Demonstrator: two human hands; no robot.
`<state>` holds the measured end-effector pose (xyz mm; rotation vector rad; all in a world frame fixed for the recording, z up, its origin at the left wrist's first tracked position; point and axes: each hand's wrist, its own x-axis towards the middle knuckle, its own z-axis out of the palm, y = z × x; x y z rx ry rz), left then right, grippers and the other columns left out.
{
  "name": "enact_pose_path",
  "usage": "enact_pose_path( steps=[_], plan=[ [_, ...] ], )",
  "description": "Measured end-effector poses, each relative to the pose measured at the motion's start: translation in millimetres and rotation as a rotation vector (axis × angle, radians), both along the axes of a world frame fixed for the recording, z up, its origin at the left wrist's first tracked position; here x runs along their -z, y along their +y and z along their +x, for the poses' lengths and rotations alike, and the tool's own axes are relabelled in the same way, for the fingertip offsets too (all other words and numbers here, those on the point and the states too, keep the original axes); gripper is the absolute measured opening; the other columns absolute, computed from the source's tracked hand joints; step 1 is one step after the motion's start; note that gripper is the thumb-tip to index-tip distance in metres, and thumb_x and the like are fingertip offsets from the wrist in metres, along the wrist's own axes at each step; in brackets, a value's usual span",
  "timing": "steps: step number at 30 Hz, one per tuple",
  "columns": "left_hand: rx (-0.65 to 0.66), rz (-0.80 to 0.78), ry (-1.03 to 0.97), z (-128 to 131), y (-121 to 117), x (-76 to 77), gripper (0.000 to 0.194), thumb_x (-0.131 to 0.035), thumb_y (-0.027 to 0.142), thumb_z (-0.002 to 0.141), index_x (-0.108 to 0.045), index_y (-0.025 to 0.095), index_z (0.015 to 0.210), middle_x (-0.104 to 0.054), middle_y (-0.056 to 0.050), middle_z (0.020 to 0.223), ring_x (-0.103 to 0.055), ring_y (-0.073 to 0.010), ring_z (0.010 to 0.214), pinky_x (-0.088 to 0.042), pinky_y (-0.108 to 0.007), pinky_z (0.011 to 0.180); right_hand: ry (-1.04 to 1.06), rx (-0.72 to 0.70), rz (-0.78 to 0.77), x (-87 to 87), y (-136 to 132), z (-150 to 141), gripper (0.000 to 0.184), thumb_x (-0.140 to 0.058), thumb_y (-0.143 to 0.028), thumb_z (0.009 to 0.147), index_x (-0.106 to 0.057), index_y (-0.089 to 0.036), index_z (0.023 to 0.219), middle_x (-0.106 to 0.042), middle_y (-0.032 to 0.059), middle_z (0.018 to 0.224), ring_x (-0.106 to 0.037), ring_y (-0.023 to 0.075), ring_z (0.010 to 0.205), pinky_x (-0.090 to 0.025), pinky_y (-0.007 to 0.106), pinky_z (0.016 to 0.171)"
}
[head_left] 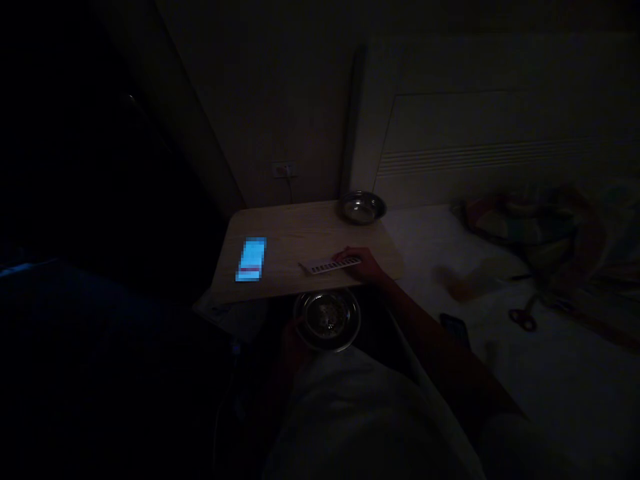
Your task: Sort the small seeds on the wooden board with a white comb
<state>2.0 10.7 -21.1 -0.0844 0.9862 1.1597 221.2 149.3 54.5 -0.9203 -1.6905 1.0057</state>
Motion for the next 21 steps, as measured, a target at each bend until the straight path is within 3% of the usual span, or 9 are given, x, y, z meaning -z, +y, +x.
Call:
enact_pose_path(
  steps=[6,9,13,21],
  plan=[
    [-0.028,0.043,0.0,2,1,-8.8,0.018,-0.059,0.016,0.072,-0.068,0.013,0.088,-0.072,-0.008,0.084,-0.066,-0.025,0.09,-0.048,-0.04,0.089,0.254,0.236,-0.087,-13.5,5,-9,0.014,-0.07,-0.029,0.063,-0.066,-0.02,0.073,-0.071,0.0038,0.089,-0.065,0.0188,0.085,-0.049,0.033,0.079],
    [-0.024,0.07,-0.062,2,-1,-7.1,0.022,-0.058,0.017,0.073,-0.068,0.014,0.092,-0.072,-0.008,0.09,-0.066,-0.0253,0.093,-0.048,-0.04,0.088,0.257,0.342,-0.063,-21.8,0,-8,0.014,-0.069,-0.029,0.064,-0.066,-0.02,0.075,-0.07,0.0012,0.084,-0.064,0.017,0.082,-0.048,0.031,0.078],
    [-0.082,0.107,0.029,1,-3,-1.4,0.015,-0.061,0.01,0.07,-0.069,0.018,0.08,-0.072,-0.003,0.075,-0.067,-0.0203,0.085,-0.049,-0.033,0.087,0.239,0.439,-0.076,-29.2,-20,-17,0.021,-0.069,-0.031,0.063,-0.066,-0.019,0.081,-0.068,0.0004,0.079,-0.062,0.0163,0.073,-0.048,0.029,0.07],
    [-0.028,0.074,-0.023,1,-2,4.0,0.013,-0.058,0.02,0.074,-0.068,0.014,0.08,-0.072,-0.009,0.083,-0.066,-0.0259,0.091,-0.046,-0.041,0.091,0.258,0.536,-0.223,-16.5,-50,-61,0.025,-0.068,-0.03,0.062,-0.062,-0.016,0.082,-0.067,0.0042,0.079,-0.062,0.0184,0.071,-0.049,0.031,0.066]
  ],
)
